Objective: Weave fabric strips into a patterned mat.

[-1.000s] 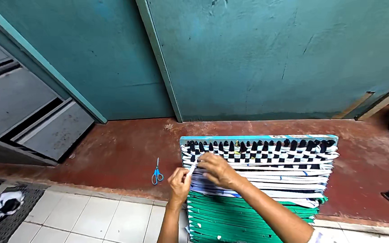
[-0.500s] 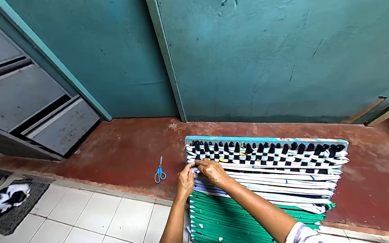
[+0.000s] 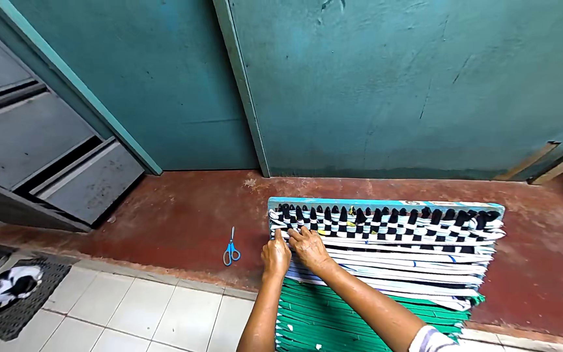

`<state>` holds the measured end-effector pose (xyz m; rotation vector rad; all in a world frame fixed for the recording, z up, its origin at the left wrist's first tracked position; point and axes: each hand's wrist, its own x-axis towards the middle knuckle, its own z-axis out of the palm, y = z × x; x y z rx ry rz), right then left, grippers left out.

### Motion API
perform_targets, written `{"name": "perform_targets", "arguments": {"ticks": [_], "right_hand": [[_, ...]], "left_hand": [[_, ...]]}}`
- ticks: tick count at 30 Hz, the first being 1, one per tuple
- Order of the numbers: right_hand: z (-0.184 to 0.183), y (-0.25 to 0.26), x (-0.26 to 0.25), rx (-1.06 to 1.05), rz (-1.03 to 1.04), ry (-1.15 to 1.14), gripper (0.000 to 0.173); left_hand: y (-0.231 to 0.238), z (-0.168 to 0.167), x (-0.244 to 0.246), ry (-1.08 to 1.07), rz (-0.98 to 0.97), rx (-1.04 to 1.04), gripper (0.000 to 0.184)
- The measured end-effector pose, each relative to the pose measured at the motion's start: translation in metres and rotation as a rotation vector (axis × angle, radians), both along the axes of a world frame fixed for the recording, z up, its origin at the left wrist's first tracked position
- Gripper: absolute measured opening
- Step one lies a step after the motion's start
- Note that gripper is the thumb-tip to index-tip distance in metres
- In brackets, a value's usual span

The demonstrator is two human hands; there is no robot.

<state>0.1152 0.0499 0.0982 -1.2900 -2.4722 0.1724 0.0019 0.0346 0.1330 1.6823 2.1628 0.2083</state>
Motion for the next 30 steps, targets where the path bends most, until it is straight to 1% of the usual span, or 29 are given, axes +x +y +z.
{"name": "perform_targets", "arguments": {"ticks": [2, 3, 6, 8, 10, 13, 15, 17, 20, 23, 26, 28, 30], "right_hand": [[0.0, 0.0, 0.001, 0.0, 0.006, 0.018, 0.022], [-0.001, 0.0, 0.002, 0.009, 0.008, 0.042, 0.021], [-0.002, 0.002, 0.005, -0.016, 0.011, 0.124, 0.019], [-0.003, 0.005, 0.007, -0.052, 0.01, 0.168, 0.019], [-0.002, 0.007, 0.009, -0.094, 0.002, 0.21, 0.021], [0.0, 0.011, 0.012, -0.122, -0.007, 0.288, 0.021], [0.002, 0.014, 0.01, -0.157, -0.019, 0.294, 0.023], [0.011, 0.016, 0.005, -0.228, -0.062, 0.238, 0.026], [0.019, 0.02, -0.006, -0.272, -0.142, 0.167, 0.027], [0.005, 0.022, -0.014, -0.138, -0.187, 0.19, 0.024], [-0.018, 0.026, -0.009, 0.105, -0.143, 0.373, 0.016], [-0.023, 0.027, -0.001, 0.145, -0.095, 0.43, 0.016], [-0.021, 0.025, 0.006, 0.1, -0.049, 0.432, 0.018]], "left_hand": [[0.005, -0.006, -0.001, -0.09, -0.014, 0.016, 0.041], [0.009, -0.01, -0.004, -0.192, -0.021, 0.036, 0.039], [0.02, -0.027, -0.014, -0.647, 0.056, 0.089, 0.028], [0.021, -0.031, -0.016, -0.919, 0.14, 0.071, 0.025], [0.019, -0.033, -0.015, -1.081, 0.203, 0.09, 0.021], [0.013, -0.038, -0.016, -1.232, 0.229, 0.157, 0.013], [0.011, -0.041, -0.019, -1.305, 0.207, 0.169, 0.014], [0.01, -0.043, -0.023, -1.364, 0.181, 0.161, 0.016], [0.007, -0.045, -0.027, -1.384, 0.144, 0.187, 0.02], [0.002, -0.048, -0.029, -1.385, 0.124, 0.221, 0.026], [0.0, -0.05, -0.028, -1.374, 0.141, 0.252, 0.028], [0.001, -0.048, -0.025, -1.35, 0.174, 0.257, 0.025], [0.002, -0.046, -0.022, -1.331, 0.201, 0.264, 0.023]]}}
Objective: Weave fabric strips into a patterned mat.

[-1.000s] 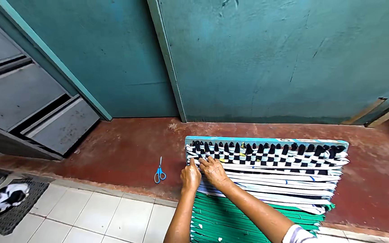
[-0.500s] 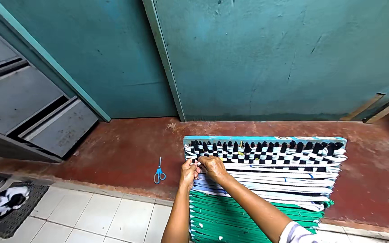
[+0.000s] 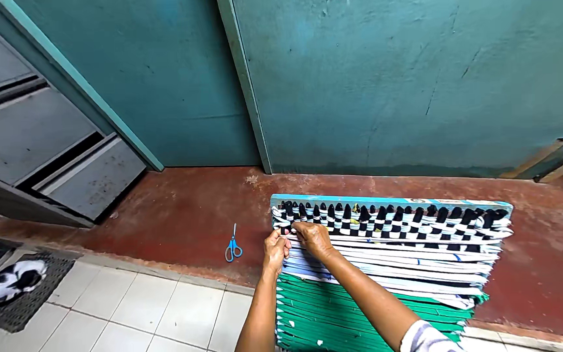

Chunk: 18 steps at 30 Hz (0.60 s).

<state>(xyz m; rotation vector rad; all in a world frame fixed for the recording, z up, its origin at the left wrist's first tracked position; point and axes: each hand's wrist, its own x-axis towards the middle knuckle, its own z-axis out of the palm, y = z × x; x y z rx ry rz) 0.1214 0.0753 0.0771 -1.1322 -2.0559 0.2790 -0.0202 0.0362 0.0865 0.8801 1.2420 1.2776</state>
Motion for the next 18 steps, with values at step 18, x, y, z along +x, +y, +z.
{"name": "perform_targets", "arguments": {"ticks": [18], "right_hand": [[-0.002, -0.007, 0.01, 0.063, 0.081, -0.014, 0.014]], "left_hand": [[-0.003, 0.02, 0.015, 1.147, -0.205, -0.172, 0.058]]}}
